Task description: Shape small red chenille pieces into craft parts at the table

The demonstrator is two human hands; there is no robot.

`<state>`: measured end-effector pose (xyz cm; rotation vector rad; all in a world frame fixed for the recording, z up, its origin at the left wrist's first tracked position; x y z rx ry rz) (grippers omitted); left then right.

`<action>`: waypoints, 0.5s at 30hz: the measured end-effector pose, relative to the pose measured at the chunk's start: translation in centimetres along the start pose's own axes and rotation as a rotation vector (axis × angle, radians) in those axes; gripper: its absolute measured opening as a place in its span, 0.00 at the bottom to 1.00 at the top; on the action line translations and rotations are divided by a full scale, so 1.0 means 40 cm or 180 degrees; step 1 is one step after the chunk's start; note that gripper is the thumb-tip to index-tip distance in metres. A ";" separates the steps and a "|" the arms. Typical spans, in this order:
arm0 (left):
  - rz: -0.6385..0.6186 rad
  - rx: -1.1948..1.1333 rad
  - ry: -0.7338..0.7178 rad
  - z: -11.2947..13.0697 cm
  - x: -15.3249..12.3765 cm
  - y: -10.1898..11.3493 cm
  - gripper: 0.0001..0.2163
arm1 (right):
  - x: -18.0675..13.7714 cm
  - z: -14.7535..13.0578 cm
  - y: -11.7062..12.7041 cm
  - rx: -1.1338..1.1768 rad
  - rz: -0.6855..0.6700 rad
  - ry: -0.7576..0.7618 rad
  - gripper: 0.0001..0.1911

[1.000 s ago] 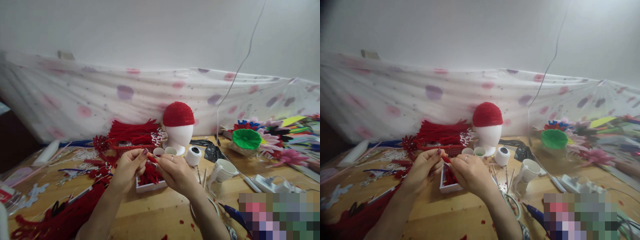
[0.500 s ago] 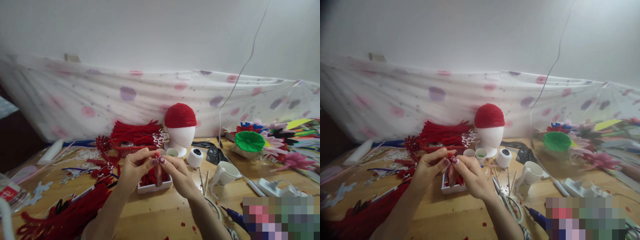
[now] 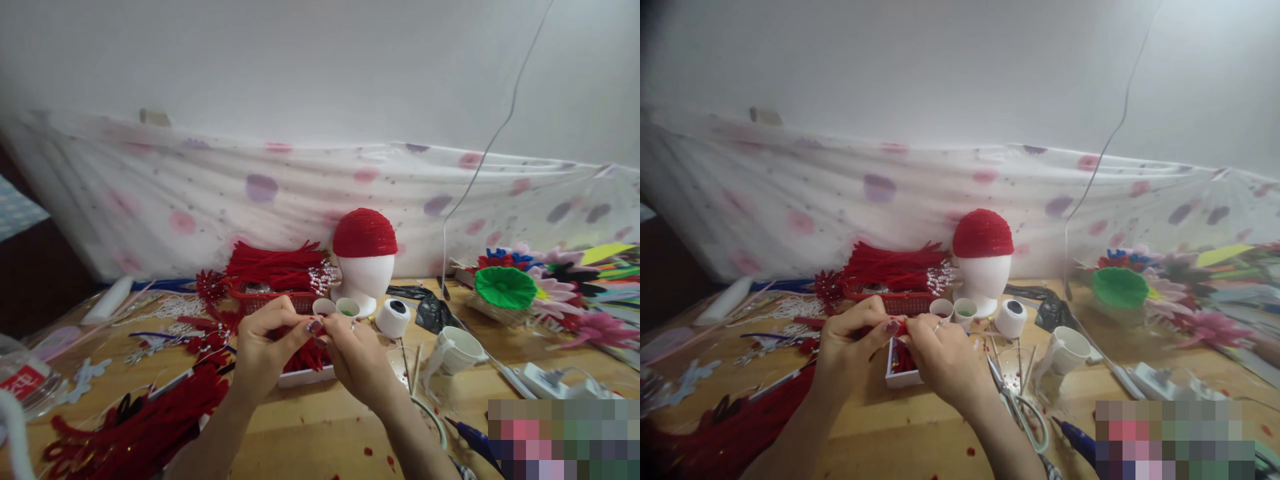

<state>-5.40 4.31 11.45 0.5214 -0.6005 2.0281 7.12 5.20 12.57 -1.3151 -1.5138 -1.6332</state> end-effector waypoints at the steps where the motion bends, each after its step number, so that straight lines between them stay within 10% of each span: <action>1: -0.0035 0.0004 0.0067 0.000 -0.002 -0.003 0.06 | 0.001 -0.005 0.002 -0.0085 0.0027 0.0116 0.14; 15: -0.0053 0.0872 -0.0182 0.062 0.003 0.010 0.06 | 0.001 -0.023 0.009 -0.0216 -0.0211 0.0299 0.16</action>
Point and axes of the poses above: each hand's wrist, its own x-axis towards the middle knuckle, its own y-axis out of the back of the hand, z = x × y, the point moved 8 cm from there along x, towards the middle knuckle, and after that the axes turned 15 degrees about z, right-handed, at the moved point
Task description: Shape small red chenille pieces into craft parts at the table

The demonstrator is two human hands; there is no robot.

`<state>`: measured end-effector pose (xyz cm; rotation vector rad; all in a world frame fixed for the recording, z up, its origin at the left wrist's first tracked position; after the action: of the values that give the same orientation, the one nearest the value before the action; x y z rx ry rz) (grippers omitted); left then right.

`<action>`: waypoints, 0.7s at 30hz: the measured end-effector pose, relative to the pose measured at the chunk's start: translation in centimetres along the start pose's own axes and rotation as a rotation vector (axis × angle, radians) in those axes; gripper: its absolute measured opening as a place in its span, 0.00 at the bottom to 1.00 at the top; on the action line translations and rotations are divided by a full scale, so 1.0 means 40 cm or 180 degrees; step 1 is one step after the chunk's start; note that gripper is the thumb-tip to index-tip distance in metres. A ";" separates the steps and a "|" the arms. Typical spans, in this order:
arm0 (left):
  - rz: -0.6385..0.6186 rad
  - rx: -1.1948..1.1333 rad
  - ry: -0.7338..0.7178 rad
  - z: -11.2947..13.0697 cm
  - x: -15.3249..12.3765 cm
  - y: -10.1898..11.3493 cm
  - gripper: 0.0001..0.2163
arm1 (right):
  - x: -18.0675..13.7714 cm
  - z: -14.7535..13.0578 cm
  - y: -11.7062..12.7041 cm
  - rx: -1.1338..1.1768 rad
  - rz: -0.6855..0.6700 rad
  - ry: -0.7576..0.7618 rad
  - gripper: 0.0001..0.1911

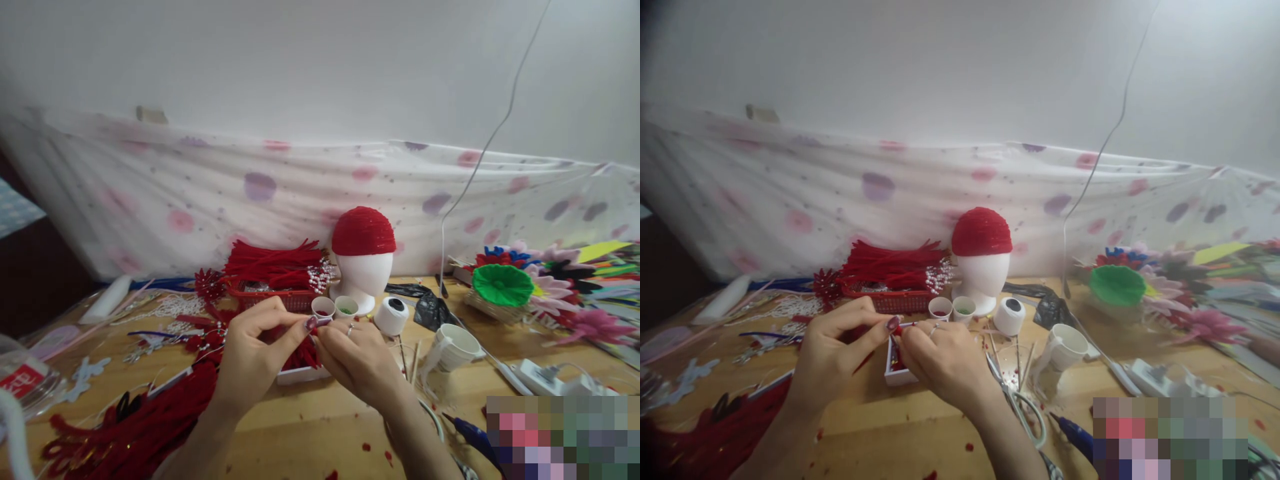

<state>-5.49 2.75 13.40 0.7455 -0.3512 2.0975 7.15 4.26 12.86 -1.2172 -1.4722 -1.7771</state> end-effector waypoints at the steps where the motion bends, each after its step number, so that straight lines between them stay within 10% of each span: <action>1: 0.0023 0.0056 -0.0028 0.003 0.000 0.002 0.06 | -0.001 -0.001 -0.002 -0.0017 -0.0039 -0.0010 0.16; 10: -0.0621 -0.0468 0.0925 -0.065 -0.007 -0.036 0.19 | -0.002 -0.010 -0.002 0.0086 -0.0219 -0.0047 0.16; 17: -0.0519 -0.0095 0.0685 -0.073 0.001 -0.034 0.14 | 0.001 0.005 0.000 0.0195 -0.0397 -0.0327 0.17; 21: -0.0646 -0.0792 0.1854 -0.142 -0.015 -0.052 0.28 | -0.028 0.031 -0.024 0.0504 -0.1195 -0.0825 0.19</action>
<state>-5.69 6.40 8.55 0.0084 -0.1953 1.9273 7.25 5.55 11.42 -1.1817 -2.0636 -1.7350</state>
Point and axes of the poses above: each hand's wrist, its own x-axis towards the middle knuckle, its own y-axis out of the back of the hand, z = x × y, the point moved 8 cm from there along x, towards the middle knuckle, and after that the axes turned 15 degrees about z, right-handed, at the moved point
